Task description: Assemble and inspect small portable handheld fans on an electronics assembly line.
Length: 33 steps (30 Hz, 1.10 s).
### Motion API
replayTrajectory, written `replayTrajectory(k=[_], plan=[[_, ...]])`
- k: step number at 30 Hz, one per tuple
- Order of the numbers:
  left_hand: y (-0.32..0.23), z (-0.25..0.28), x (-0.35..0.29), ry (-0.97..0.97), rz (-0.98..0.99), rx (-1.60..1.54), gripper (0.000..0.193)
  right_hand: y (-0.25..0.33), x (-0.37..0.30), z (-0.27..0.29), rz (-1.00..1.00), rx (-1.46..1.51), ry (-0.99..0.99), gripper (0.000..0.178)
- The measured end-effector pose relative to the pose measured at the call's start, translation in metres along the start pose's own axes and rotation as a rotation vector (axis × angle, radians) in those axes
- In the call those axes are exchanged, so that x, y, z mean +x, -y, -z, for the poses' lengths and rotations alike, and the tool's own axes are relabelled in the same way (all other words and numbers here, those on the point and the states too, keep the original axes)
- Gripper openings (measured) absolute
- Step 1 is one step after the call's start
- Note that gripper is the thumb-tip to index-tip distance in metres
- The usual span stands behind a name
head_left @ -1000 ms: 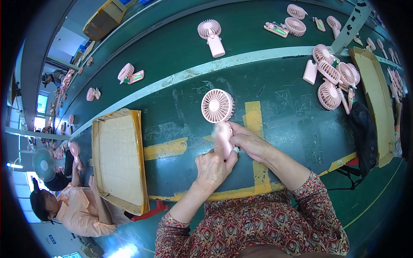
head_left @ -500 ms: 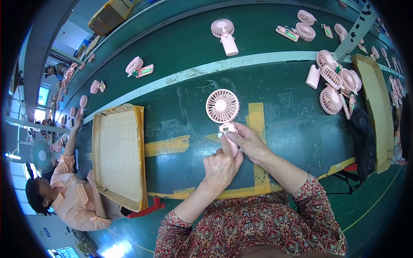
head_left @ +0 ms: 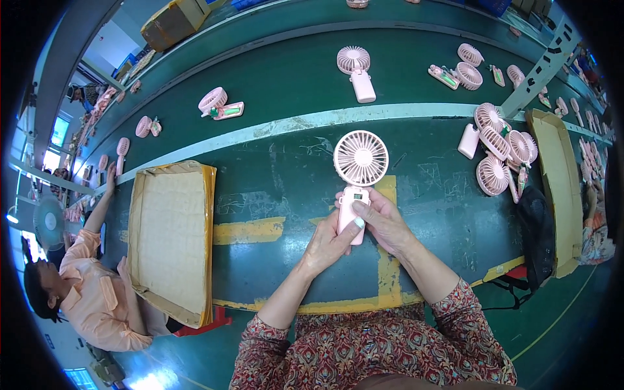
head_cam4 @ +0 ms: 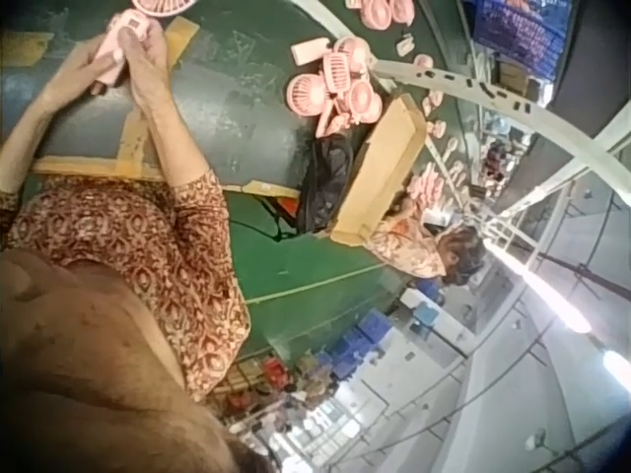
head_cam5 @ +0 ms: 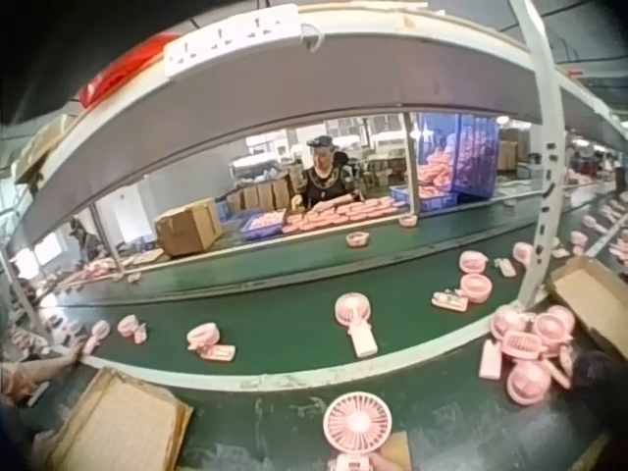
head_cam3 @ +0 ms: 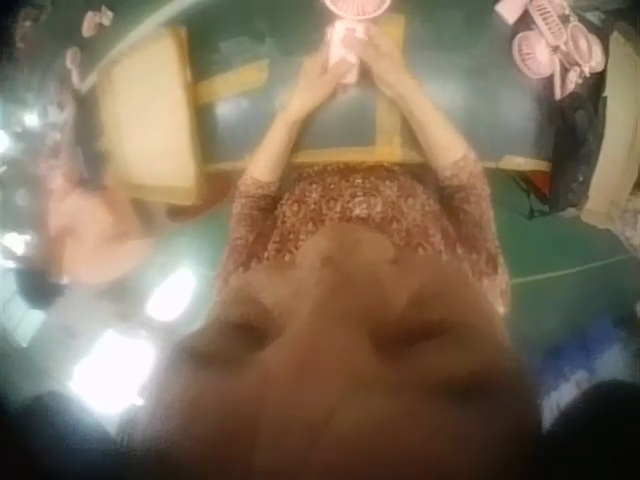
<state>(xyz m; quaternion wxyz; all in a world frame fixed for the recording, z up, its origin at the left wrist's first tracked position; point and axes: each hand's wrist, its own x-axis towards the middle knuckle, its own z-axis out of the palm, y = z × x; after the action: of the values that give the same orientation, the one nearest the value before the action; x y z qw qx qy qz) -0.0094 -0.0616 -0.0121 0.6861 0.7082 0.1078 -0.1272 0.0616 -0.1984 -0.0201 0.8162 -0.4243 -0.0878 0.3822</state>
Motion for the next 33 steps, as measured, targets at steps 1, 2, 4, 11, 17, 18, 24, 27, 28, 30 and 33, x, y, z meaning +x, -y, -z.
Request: replayTrajectory(k=[1,2,4,11,17,18,24,27,28,30,33], plan=[[-0.004,-0.002,-0.001,-0.047,-0.06,0.093,0.03,0.0,0.0,-0.001,0.026,-0.018,-0.013,0.041],[-0.005,-0.004,-0.002,-0.094,-0.12,0.187,0.028,-0.001,-0.001,-0.002,0.052,-0.035,-0.026,0.041],[0.001,-0.01,-0.001,-0.15,-0.188,0.245,0.028,-0.003,-0.002,-0.004,0.06,-0.004,-0.04,0.04],[0.019,-0.011,0.009,-0.202,-0.278,0.251,0.026,-0.01,0.002,0.002,0.069,-0.013,-0.093,0.037],[0.01,-0.004,0.013,-0.032,-0.08,0.038,0.024,-0.008,0.005,0.001,0.077,-0.095,-0.101,0.035],[0.01,-0.002,0.013,-0.035,-0.087,0.05,0.024,-0.009,0.006,0.002,0.088,-0.091,-0.094,0.035],[-0.019,0.026,0.032,-0.329,-0.219,-0.064,0.024,-0.014,0.012,0.014,0.047,-0.013,-0.233,0.04],[-0.054,0.049,0.061,-0.691,-0.451,0.656,0.03,-0.018,0.012,0.013,0.015,-0.122,-0.193,0.037],[-0.057,0.06,0.08,-0.732,-0.481,0.838,0.031,-0.018,0.01,0.01,0.027,-0.169,-0.189,0.034],[-0.066,0.077,0.117,-0.819,-0.485,1.01,0.04,-0.02,0.009,0.008,0.04,-0.19,-0.155,0.033],[-0.067,0.089,0.163,-0.864,-0.31,0.99,0.063,-0.021,0.01,0.011,0.033,-0.197,-0.126,0.031]])
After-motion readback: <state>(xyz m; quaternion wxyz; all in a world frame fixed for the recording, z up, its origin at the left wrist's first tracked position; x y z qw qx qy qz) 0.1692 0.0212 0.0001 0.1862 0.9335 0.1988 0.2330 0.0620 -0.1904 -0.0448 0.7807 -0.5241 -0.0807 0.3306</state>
